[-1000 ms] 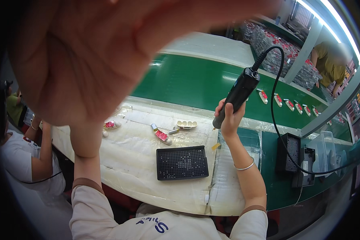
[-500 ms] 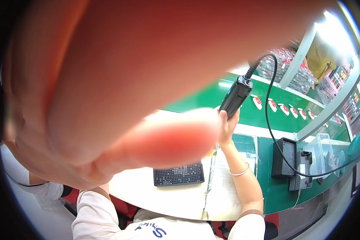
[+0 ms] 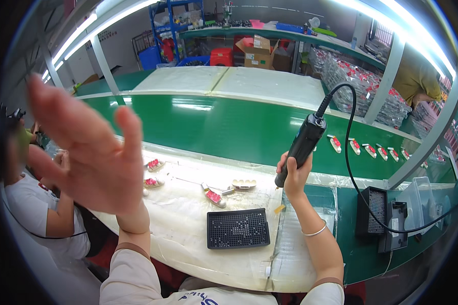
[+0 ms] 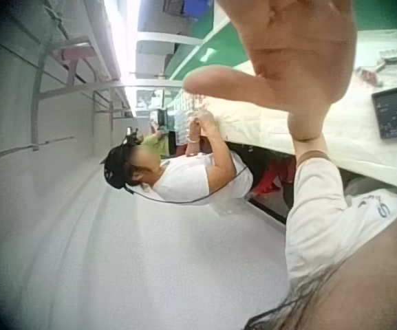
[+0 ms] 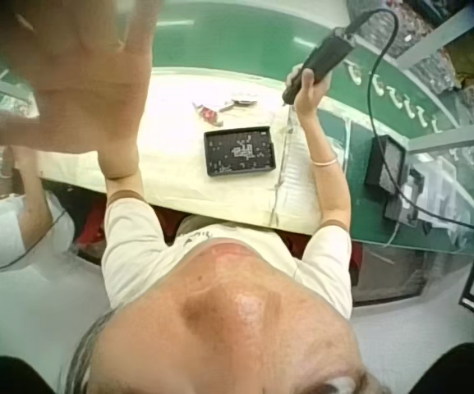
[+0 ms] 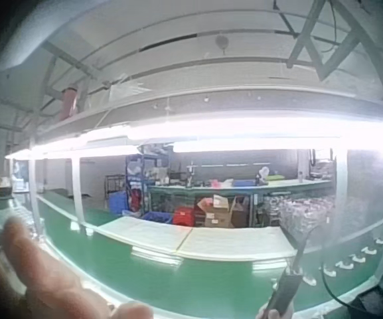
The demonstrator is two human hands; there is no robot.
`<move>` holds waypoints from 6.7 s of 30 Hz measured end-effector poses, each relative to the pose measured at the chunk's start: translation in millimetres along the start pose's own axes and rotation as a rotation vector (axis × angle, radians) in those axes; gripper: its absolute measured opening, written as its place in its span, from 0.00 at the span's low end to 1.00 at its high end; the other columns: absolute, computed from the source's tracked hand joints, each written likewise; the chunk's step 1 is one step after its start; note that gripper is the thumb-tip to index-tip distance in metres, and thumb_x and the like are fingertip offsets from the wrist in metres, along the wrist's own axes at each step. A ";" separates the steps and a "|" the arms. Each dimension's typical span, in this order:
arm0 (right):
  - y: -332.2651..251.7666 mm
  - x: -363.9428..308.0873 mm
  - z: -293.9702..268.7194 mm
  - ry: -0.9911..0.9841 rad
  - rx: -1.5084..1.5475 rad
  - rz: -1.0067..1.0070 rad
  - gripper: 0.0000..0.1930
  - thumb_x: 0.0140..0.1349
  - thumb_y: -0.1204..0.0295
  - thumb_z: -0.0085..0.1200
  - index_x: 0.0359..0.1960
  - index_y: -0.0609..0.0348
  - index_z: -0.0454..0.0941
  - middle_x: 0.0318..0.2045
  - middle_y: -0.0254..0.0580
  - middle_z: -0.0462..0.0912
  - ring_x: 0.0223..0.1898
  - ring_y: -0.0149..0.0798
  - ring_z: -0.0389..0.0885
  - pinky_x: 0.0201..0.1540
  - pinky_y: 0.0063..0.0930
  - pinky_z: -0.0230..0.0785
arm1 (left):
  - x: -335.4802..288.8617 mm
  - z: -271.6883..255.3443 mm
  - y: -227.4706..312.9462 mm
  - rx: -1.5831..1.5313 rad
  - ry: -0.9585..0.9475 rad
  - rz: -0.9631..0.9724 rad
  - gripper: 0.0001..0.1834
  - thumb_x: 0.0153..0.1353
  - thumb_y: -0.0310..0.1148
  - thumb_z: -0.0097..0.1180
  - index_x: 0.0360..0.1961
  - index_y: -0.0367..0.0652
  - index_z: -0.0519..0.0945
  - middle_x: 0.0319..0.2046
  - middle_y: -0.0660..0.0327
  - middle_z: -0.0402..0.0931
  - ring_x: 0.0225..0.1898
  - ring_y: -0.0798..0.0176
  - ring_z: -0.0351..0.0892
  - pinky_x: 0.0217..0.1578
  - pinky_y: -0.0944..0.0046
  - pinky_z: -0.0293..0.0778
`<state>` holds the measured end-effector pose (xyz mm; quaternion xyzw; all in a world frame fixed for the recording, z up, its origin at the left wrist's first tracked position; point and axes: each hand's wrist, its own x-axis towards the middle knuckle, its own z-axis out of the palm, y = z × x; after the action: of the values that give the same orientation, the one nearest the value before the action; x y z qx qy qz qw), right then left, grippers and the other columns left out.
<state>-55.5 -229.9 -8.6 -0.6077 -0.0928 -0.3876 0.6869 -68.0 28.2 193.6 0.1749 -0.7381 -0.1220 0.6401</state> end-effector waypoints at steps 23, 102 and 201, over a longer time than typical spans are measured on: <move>-3.0 5.7 8.0 -0.028 0.001 -0.003 0.32 0.57 0.45 0.49 0.48 0.62 0.60 0.20 0.38 0.68 0.14 0.28 0.69 0.17 0.18 0.62 | -219.4 -34.2 -78.0 1.635 0.104 -0.831 0.09 0.50 0.27 0.57 0.34 0.46 0.81 0.35 0.63 0.80 0.38 0.62 0.78 0.52 0.57 0.66; -2.2 9.1 2.2 0.028 -0.283 -0.155 0.30 0.47 0.55 0.64 0.46 0.60 0.64 0.25 0.47 0.77 0.29 0.48 0.81 0.31 0.30 0.71 | -38.5 -121.8 -510.0 0.876 -0.686 -0.761 0.22 0.39 0.57 0.63 0.33 0.57 0.83 0.46 0.63 0.73 0.64 0.52 0.53 0.60 0.30 0.25; -44.4 -27.5 40.9 -0.602 0.267 0.013 0.49 0.40 0.24 0.35 0.57 0.46 0.55 0.24 0.39 0.67 0.18 0.34 0.68 0.23 0.32 0.65 | -201.3 -21.8 -147.5 1.130 -0.024 -0.666 0.07 0.40 0.35 0.65 0.22 0.50 0.80 0.40 0.67 0.73 0.56 0.61 0.64 0.60 0.47 0.51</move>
<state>-88.9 -179.5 18.8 -0.6002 -0.3379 -0.1706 0.7046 -7.4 -21.5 -44.4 0.7022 -0.6019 0.0908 0.3692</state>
